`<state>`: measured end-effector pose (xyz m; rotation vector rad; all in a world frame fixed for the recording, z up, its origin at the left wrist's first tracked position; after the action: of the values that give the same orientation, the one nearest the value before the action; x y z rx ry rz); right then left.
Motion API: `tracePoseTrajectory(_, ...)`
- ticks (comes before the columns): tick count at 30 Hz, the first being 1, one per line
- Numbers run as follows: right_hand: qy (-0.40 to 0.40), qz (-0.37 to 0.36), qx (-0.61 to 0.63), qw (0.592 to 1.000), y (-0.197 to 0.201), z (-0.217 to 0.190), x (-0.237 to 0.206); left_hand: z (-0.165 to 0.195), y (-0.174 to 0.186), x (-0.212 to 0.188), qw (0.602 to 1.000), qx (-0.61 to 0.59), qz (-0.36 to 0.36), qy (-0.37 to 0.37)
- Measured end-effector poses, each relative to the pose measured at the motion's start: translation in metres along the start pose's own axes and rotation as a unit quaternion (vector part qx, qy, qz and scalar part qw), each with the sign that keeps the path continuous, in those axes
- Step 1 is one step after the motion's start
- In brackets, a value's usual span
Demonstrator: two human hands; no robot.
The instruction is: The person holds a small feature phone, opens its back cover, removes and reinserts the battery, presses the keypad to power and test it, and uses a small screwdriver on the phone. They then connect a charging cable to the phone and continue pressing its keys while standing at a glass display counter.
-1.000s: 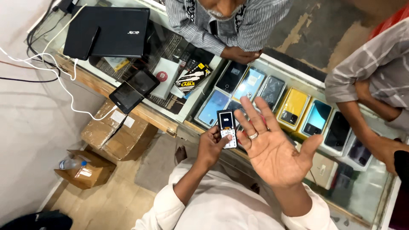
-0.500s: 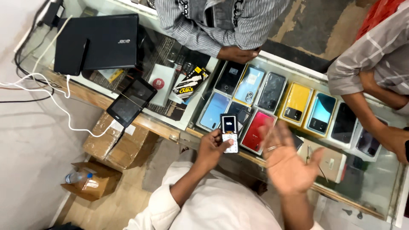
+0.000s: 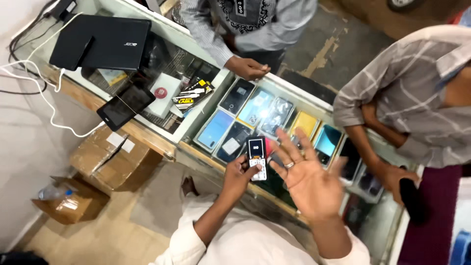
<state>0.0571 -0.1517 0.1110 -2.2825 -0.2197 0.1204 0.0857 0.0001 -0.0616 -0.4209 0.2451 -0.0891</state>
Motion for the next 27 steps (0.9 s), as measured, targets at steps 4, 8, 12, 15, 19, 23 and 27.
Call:
tracePoseTrajectory(4,-0.011,0.096,-0.373,0.923,0.084,0.018,-0.005,-0.008,-0.028,-0.016,1.000,-0.023,0.020,0.002)
tracePoseTrajectory(8,-0.098,0.083,-0.437,0.890,0.129,0.064,-0.014,0.008,-0.033,-0.014,1.000,-0.003,0.003,-0.014)
tracePoseTrajectory(12,-0.124,0.092,-0.420,0.894,0.125,0.091,-0.001,0.031,-0.012,-0.002,1.000,0.021,0.004,0.000)
tracePoseTrajectory(15,-0.117,0.073,-0.415,0.899,0.106,0.094,0.036,0.053,0.005,0.035,0.997,0.066,-0.024,-0.017)
tracePoseTrajectory(19,-0.125,0.114,-0.394,0.903,0.079,0.099,0.040,0.059,0.015,0.044,0.995,0.073,-0.073,0.002)
tracePoseTrajectory(23,-0.095,0.144,-0.368,0.914,0.052,0.102,0.045,0.085,0.024,0.053,0.990,0.067,-0.112,0.048)
tracePoseTrajectory(27,-0.073,0.179,-0.326,0.925,0.039,0.119,0.040,0.104,0.027,0.047,0.982,0.055,-0.166,0.074)
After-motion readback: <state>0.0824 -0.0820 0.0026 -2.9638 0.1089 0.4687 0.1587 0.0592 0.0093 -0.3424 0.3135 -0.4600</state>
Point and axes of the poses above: each hand's wrist, its own x-axis towards the middle knuckle, its own y-axis out of the back of the hand, z = x × y, the point moved 7 cm from there along x, towards the middle knuckle
